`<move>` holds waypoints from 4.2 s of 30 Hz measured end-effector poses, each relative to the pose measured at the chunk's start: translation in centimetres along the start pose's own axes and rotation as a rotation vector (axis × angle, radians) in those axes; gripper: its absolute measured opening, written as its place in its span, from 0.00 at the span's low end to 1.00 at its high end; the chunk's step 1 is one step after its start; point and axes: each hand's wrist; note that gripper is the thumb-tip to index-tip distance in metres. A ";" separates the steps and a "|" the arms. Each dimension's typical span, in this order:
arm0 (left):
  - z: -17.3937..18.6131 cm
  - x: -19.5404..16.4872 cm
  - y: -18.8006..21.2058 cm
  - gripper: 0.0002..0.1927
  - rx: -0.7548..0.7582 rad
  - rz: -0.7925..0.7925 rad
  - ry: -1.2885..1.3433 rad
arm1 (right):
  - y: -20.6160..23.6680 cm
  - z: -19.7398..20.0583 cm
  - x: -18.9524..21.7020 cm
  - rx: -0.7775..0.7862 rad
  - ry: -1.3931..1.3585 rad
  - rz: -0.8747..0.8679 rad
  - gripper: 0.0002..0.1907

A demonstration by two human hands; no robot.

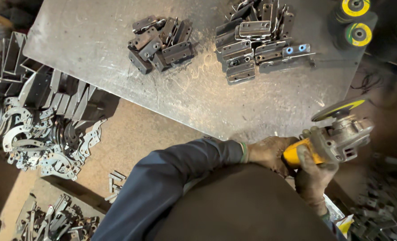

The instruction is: The person holds small metal brackets against a workbench and grinds their edges and surfaces with an angle grinder, producing sparks. They reposition and turn each bracket to grind different sides, then set finished pieces on the bench with a pile of completed brackets.

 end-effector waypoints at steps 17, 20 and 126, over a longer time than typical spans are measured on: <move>-5.9 -0.7 0.2 0.41 -0.072 -0.035 -0.086 | -1.9 5.8 -0.2 0.069 -0.049 -0.005 0.21; -4.7 -0.2 0.6 0.44 0.022 -0.041 -0.138 | -1.5 5.1 0.1 0.102 -0.057 -0.014 0.12; 12.5 12.2 12.5 0.11 -0.681 0.138 -0.460 | 6.5 -6.5 2.6 -0.213 0.477 -0.315 0.19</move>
Point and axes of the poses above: each hand's wrist, its own y-axis away from the middle knuckle, its own z-axis out of the back of the hand, x = y × z, and after that the axes turned 3 degrees about -x, right-handed
